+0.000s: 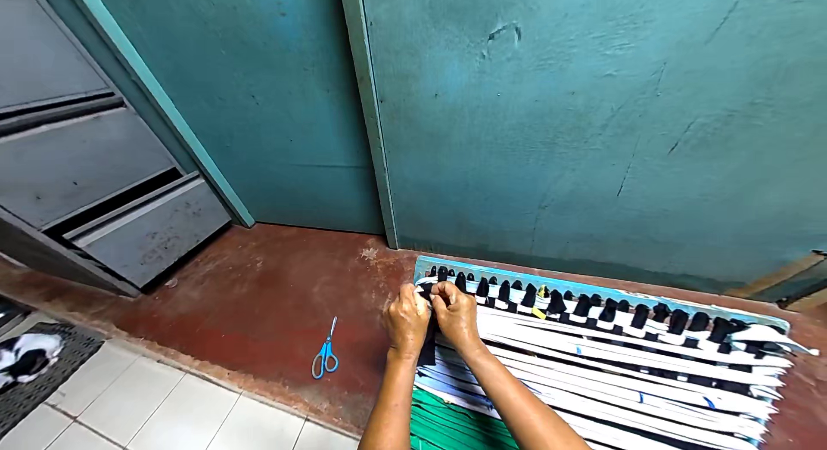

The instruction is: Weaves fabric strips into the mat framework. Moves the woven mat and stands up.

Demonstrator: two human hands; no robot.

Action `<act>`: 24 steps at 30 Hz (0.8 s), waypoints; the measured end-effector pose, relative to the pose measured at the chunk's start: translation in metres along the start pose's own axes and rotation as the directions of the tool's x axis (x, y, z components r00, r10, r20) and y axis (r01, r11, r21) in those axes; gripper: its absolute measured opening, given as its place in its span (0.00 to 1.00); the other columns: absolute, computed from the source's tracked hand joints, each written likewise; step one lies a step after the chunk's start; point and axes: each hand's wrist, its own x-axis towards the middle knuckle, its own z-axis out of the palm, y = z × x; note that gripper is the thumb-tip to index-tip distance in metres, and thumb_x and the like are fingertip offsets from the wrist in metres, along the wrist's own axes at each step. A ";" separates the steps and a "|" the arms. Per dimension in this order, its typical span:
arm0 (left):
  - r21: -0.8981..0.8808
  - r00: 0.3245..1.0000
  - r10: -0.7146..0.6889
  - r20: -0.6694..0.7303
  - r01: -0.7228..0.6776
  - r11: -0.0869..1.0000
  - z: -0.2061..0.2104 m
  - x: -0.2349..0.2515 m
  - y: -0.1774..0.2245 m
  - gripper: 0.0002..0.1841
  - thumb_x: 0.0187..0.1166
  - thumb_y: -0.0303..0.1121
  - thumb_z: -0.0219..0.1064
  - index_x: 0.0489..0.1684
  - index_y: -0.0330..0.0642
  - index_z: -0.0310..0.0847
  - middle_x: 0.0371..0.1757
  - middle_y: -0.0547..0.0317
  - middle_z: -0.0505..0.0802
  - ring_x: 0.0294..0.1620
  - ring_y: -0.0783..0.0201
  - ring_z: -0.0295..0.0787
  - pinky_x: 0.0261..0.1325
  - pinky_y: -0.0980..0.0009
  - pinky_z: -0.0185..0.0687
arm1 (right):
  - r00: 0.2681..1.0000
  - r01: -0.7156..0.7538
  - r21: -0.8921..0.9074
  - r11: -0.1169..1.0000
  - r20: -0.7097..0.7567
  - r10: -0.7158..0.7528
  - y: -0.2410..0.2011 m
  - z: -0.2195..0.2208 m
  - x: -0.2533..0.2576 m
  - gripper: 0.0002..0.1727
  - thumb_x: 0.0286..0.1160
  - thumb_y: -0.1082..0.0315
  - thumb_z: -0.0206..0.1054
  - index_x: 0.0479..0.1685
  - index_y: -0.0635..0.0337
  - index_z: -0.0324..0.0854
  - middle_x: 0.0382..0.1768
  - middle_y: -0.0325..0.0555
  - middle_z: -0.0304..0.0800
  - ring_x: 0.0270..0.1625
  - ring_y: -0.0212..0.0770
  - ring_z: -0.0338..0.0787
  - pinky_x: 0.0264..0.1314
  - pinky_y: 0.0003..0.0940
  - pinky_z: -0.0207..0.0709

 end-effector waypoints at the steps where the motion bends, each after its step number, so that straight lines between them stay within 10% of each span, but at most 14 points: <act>1: 0.003 1.000 -0.019 -0.025 0.019 1.000 -0.004 0.004 -0.004 0.08 0.69 0.23 0.64 0.32 0.26 0.87 0.19 0.43 0.89 0.19 0.45 0.90 0.25 0.48 0.82 | 0.995 0.081 -0.016 0.997 -0.064 -0.082 0.005 0.003 -0.002 0.08 0.66 0.78 0.65 0.37 0.69 0.90 0.32 0.54 0.95 0.35 0.51 0.96 0.41 0.53 0.86; 6: -0.038 0.995 -0.087 -0.058 0.084 0.996 -0.014 0.019 -0.018 0.08 0.72 0.22 0.62 0.33 0.26 0.86 0.25 0.39 0.90 0.25 0.43 0.91 0.29 0.47 0.82 | 0.952 0.264 0.094 0.960 -0.187 -0.243 0.021 -0.003 -0.001 0.10 0.63 0.80 0.64 0.40 0.71 0.90 0.41 0.54 0.97 0.43 0.37 0.96 0.50 0.27 0.88; 11: -0.562 0.960 -0.244 0.140 0.280 0.778 -0.018 0.022 -0.015 0.05 0.71 0.19 0.63 0.37 0.28 0.83 0.27 0.60 0.90 0.23 0.79 0.81 0.30 0.82 0.77 | 0.894 0.447 0.097 0.889 -0.006 -0.449 0.014 -0.012 0.010 0.12 0.66 0.81 0.64 0.45 0.71 0.90 0.53 0.58 0.95 0.58 0.47 0.96 0.60 0.39 0.88; 18: -0.678 0.974 -0.168 0.152 0.226 0.699 -0.018 0.018 -0.013 0.04 0.67 0.18 0.66 0.36 0.27 0.83 0.27 0.63 0.88 0.23 0.85 0.78 0.30 0.88 0.74 | 0.886 0.260 0.107 0.960 0.368 -0.281 -0.003 -0.011 0.030 0.13 0.78 0.71 0.62 0.48 0.68 0.91 0.49 0.57 0.95 0.52 0.51 0.95 0.57 0.51 0.84; 24: -0.628 0.996 -0.035 0.084 0.080 0.774 -0.009 0.027 -0.018 0.07 0.67 0.18 0.65 0.37 0.26 0.88 0.28 0.58 0.90 0.24 0.85 0.77 0.31 0.89 0.72 | 0.947 0.239 0.039 0.970 0.211 -0.242 -0.006 -0.002 0.027 0.09 0.73 0.74 0.64 0.37 0.72 0.89 0.39 0.59 0.93 0.43 0.51 0.94 0.49 0.47 0.86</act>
